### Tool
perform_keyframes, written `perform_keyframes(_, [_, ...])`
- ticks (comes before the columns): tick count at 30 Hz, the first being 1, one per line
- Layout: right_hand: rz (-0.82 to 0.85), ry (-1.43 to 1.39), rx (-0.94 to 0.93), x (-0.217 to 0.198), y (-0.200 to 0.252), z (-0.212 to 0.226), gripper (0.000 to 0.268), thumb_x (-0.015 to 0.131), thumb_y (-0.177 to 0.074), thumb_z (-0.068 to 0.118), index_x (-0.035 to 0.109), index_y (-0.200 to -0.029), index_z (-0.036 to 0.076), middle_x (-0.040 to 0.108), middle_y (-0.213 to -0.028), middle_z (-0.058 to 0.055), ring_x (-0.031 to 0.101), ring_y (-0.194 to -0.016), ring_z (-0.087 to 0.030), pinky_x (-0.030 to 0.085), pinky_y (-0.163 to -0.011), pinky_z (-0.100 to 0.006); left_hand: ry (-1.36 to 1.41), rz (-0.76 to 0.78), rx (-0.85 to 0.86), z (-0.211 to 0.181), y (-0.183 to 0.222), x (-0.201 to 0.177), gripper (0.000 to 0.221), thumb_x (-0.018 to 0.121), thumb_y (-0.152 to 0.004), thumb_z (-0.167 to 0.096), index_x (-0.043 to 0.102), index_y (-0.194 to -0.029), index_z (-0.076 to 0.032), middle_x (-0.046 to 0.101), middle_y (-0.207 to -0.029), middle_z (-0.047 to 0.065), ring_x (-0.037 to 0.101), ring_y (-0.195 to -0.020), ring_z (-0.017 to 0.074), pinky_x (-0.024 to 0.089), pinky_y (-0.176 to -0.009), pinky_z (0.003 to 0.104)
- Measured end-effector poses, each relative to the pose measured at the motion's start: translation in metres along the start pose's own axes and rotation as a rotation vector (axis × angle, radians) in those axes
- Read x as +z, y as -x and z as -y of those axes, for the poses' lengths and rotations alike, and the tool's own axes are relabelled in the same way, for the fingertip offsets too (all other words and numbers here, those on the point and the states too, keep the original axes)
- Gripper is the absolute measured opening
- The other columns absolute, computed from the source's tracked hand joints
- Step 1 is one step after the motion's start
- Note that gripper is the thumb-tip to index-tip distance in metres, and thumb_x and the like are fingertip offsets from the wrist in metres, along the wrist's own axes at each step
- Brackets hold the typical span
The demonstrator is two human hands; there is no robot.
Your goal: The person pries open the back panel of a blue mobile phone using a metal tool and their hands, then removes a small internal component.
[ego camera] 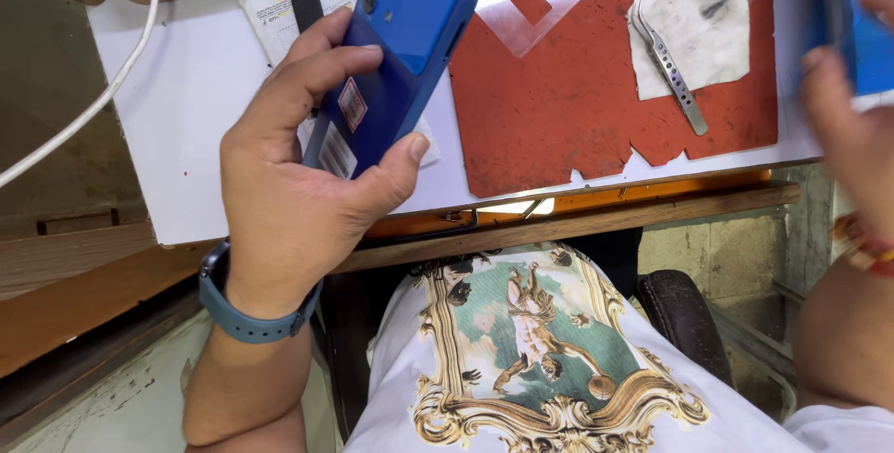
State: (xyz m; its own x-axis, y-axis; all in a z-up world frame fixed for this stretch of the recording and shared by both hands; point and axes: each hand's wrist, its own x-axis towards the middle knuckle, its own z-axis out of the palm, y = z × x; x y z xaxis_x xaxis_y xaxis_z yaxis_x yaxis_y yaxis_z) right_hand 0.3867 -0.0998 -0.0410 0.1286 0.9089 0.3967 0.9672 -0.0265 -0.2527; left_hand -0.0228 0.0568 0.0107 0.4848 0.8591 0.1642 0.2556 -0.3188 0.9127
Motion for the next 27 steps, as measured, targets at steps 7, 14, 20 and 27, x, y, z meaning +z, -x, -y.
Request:
perform_keyframes(7, [0.492,-0.308,-0.273,0.02,0.046,0.133,0.031,0.077,-0.082,0.02,0.071,-0.108,0.007,0.07,-0.101,-0.01,0.067,-0.091,-0.028,0.054,-0.081,-0.043,-0.006,0.042,-0.004,0.006,0.009,0.008,0.052,0.091,-0.084,-0.014,0.066,-0.13,-0.008,0.053,-0.156,0.019,0.057,-0.143,0.0273,0.047,-0.125,0.039])
perform_keyframes(14, [0.394,-0.239,-0.158,0.036,0.071,0.154,0.034,0.072,-0.084,0.014,0.069,-0.116,0.004,0.066,-0.104,-0.012,0.062,-0.095,-0.032,0.05,-0.086,-0.044,-0.153,0.051,0.057,-0.003,0.013,0.012,0.053,0.091,-0.082,-0.02,0.069,-0.129,-0.011,0.056,-0.156,0.019,0.058,-0.143,0.0314,0.046,-0.123,0.042])
perform_keyframes(20, [0.457,-0.321,-0.164,0.029,0.097,0.152,0.038,0.074,-0.08,0.012,0.071,-0.117,0.005,0.066,-0.096,-0.008,0.061,-0.09,-0.029,0.049,-0.081,-0.043,-0.24,0.069,0.146,-0.008,0.02,0.029,0.052,0.091,-0.08,-0.023,0.069,-0.126,-0.012,0.057,-0.153,0.018,0.058,-0.138,0.0347,0.048,-0.118,0.044])
perform_keyframes(27, [0.468,-0.391,-0.161,0.021,0.113,0.152,0.037,0.076,-0.08,0.016,0.073,-0.115,0.007,0.066,-0.093,-0.007,0.061,-0.086,-0.028,0.049,-0.077,-0.042,-0.439,0.202,0.315,-0.006,0.016,0.057,0.054,0.09,-0.076,-0.027,0.071,-0.124,-0.011,0.053,-0.149,0.021,0.05,-0.133,0.0401,0.041,-0.115,0.05])
